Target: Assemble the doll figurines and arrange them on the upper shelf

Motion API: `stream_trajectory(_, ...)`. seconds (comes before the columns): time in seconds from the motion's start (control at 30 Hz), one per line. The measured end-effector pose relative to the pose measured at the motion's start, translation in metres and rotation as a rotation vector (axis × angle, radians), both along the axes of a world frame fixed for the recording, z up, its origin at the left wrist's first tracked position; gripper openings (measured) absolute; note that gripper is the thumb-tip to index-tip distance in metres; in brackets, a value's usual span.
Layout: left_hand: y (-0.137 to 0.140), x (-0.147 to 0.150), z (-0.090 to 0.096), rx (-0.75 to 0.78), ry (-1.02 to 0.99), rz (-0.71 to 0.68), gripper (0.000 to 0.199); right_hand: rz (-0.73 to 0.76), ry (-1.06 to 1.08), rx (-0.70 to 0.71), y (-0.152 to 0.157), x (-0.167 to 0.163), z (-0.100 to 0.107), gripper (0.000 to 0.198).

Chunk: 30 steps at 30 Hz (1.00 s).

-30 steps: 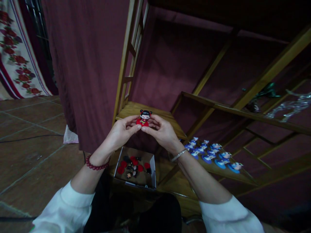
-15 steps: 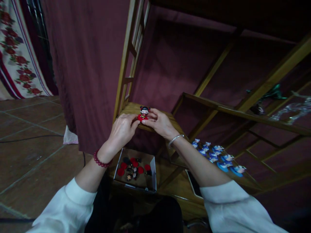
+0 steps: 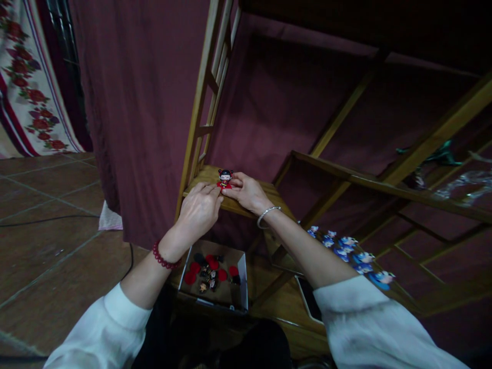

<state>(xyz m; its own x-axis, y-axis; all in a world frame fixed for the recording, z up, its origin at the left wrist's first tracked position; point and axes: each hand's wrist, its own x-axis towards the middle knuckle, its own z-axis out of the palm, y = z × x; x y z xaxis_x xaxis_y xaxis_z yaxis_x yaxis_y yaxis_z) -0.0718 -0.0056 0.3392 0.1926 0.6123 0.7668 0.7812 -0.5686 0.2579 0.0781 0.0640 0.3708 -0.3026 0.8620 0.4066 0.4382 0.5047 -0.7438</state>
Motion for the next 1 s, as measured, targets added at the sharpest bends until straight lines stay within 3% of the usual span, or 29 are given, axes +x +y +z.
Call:
stream_trajectory(0.27, 0.012, -0.002, 0.006, -0.054, 0.034, 0.027, 0.031, -0.112, -0.197, 0.101, 0.014, -0.008, 0.007, 0.032)
stream_trajectory(0.57, 0.015, 0.0, 0.027, -0.232, 0.27, 0.13, 0.041, -0.25, -0.424, 0.131, 0.021, -0.017, 0.023, 0.036)
stream_trajectory(1.0, 0.032, 0.0, 0.034, -0.295, 0.372, 0.118, 0.041, -0.286, -0.364, 0.111, 0.051, -0.022, 0.01, 0.037)
